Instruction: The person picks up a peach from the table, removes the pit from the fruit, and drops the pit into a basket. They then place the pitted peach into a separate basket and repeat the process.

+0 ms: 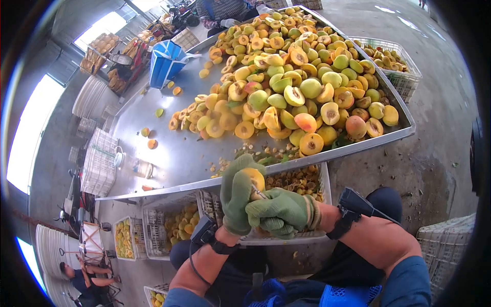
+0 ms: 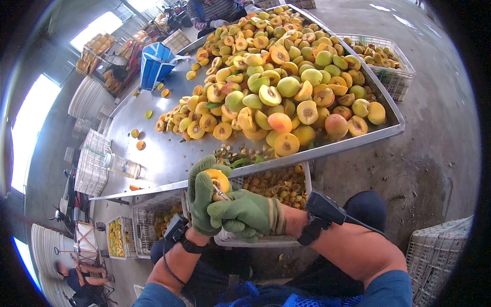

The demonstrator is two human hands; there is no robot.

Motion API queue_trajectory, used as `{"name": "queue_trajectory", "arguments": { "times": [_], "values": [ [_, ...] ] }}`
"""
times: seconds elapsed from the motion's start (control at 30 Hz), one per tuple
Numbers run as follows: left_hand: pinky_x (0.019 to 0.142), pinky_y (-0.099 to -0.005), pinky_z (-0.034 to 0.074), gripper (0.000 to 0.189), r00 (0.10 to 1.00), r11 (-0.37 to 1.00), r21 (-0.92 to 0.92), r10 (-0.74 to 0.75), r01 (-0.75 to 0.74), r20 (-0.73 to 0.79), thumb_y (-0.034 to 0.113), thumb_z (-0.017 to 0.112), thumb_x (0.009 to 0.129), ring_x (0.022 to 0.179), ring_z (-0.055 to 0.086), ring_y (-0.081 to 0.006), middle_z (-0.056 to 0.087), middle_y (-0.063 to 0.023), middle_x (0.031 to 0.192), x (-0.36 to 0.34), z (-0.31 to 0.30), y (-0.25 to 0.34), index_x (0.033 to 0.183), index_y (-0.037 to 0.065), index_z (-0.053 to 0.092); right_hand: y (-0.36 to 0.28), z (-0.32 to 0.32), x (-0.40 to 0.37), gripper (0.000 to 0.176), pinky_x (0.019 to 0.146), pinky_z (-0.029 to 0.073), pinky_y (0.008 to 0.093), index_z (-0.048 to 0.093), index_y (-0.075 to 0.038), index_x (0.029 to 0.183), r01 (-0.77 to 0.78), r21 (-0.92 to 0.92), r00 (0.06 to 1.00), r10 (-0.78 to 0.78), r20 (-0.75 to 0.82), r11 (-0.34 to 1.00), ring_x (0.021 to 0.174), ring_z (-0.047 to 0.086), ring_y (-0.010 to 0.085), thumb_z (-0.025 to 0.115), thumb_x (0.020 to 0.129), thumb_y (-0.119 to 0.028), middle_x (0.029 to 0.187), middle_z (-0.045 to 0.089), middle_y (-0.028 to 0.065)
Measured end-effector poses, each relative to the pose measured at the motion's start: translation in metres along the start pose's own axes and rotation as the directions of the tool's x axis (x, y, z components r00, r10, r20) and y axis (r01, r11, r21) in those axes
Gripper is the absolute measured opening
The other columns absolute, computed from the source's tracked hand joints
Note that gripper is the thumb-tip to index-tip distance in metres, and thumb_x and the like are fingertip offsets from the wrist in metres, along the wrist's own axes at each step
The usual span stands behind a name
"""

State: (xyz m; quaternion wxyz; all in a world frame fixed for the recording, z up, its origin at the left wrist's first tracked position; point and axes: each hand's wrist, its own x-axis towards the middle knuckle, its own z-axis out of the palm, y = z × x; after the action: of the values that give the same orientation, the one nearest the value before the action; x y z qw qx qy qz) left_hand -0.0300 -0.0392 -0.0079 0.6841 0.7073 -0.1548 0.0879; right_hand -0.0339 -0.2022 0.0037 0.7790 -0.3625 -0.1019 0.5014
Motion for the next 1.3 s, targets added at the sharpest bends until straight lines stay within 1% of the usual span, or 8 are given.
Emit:
{"name": "queue_trajectory", "arguments": {
  "times": [0.37,0.53,0.7,0.8,1.0,1.1,1.23,1.3],
  "values": [
    [0.072,-0.0254,0.054,0.055,0.951,0.909,-0.281,-0.277,0.306,0.141,0.047,0.048,0.106,0.086,0.063,-0.0133,0.067,-0.0107,0.107,-0.035,-0.015,0.028,0.134,-0.001,0.054,0.037,0.006,-0.008,0.031,0.030,0.028,0.0215,0.061,-0.008,0.088,-0.197,0.277,0.923,0.082,0.377,0.940,0.034,0.037,0.0047,0.054,0.102,-0.034,0.051,0.041,-0.0072],
    [0.064,-0.0276,0.058,0.058,0.877,0.726,-0.521,-0.471,0.449,0.099,0.057,0.054,0.100,0.071,0.065,-0.0135,0.068,-0.0062,0.091,-0.047,-0.053,0.018,0.123,0.005,0.063,0.052,0.007,-0.028,0.032,0.032,0.027,0.0223,0.063,-0.005,0.095,-0.006,0.212,0.956,-0.056,0.287,0.977,0.036,0.038,0.0062,0.054,0.100,-0.035,0.052,0.042,-0.0052],
    [0.046,-0.0230,0.052,0.078,0.777,0.610,-0.538,-0.612,0.582,0.147,0.072,0.043,0.097,0.055,0.066,-0.0171,0.073,-0.0131,0.087,-0.066,-0.094,0.016,0.128,0.003,0.062,0.047,0.026,-0.038,0.071,0.037,0.038,0.0306,0.070,0.001,0.085,-0.344,-0.728,0.856,-0.121,-0.503,0.594,0.039,0.047,0.0163,0.046,0.100,-0.064,0.055,0.050,0.0042],
    [0.046,-0.0231,0.052,0.075,0.795,0.679,-0.466,-0.599,0.567,0.094,0.069,0.044,0.098,0.055,0.066,-0.0165,0.073,-0.0131,0.086,-0.078,-0.106,0.027,0.129,0.003,0.062,0.052,0.036,-0.043,0.082,0.041,0.044,0.0342,0.072,0.003,0.079,-0.485,-0.610,0.783,0.000,-0.623,0.626,0.042,0.052,0.0208,0.045,0.094,-0.073,0.057,0.053,0.0078],
    [0.052,-0.0209,0.051,0.064,0.823,0.816,-0.110,-0.565,0.568,0.064,0.059,0.043,0.103,0.064,0.066,-0.0122,0.071,-0.0117,0.094,-0.092,-0.134,0.046,0.128,0.003,0.063,0.053,0.041,-0.042,0.085,0.079,0.052,0.0425,0.075,0.003,0.091,-0.478,-0.745,0.809,-0.096,-0.580,0.465,0.078,0.068,0.0343,0.040,0.094,-0.075,0.079,0.070,0.0201],
    [0.079,-0.0307,0.057,0.048,0.906,0.817,0.508,-0.396,0.275,0.147,0.043,0.050,0.103,0.098,0.068,-0.0223,0.068,-0.0120,0.112,-0.089,-0.191,0.041,0.133,0.006,0.060,0.054,0.040,-0.051,0.081,0.088,0.050,0.0440,0.075,0.001,0.096,-0.421,-0.801,0.850,-0.123,-0.512,0.425,0.089,0.068,0.0394,0.040,0.096,-0.072,0.088,0.072,0.0228],
    [0.089,-0.0358,0.055,0.046,0.804,0.102,0.927,-0.469,-0.361,0.365,0.039,0.057,0.097,0.101,0.066,-0.0331,0.067,-0.0199,0.112,-0.100,-0.362,0.007,0.126,0.004,0.063,0.052,0.041,-0.066,0.077,0.095,0.048,0.0480,0.075,-0.002,0.103,-0.399,-0.871,0.875,-0.166,-0.456,0.287,0.105,0.067,0.0444,0.040,0.096,-0.070,0.102,0.072,0.0263],
    [0.087,-0.0383,0.053,0.030,0.925,-0.008,0.997,-0.372,0.075,-0.073,0.032,0.056,0.097,0.100,0.067,-0.0343,0.070,-0.0182,0.108,-0.082,-0.326,0.040,0.105,0.005,0.066,0.044,0.044,-0.069,0.074,0.097,0.048,0.0498,0.074,-0.004,0.104,-0.402,-0.881,0.883,-0.149,-0.445,0.249,0.108,0.065,0.0458,0.041,0.096,-0.070,0.106,0.071,0.0265]
  ]
}}
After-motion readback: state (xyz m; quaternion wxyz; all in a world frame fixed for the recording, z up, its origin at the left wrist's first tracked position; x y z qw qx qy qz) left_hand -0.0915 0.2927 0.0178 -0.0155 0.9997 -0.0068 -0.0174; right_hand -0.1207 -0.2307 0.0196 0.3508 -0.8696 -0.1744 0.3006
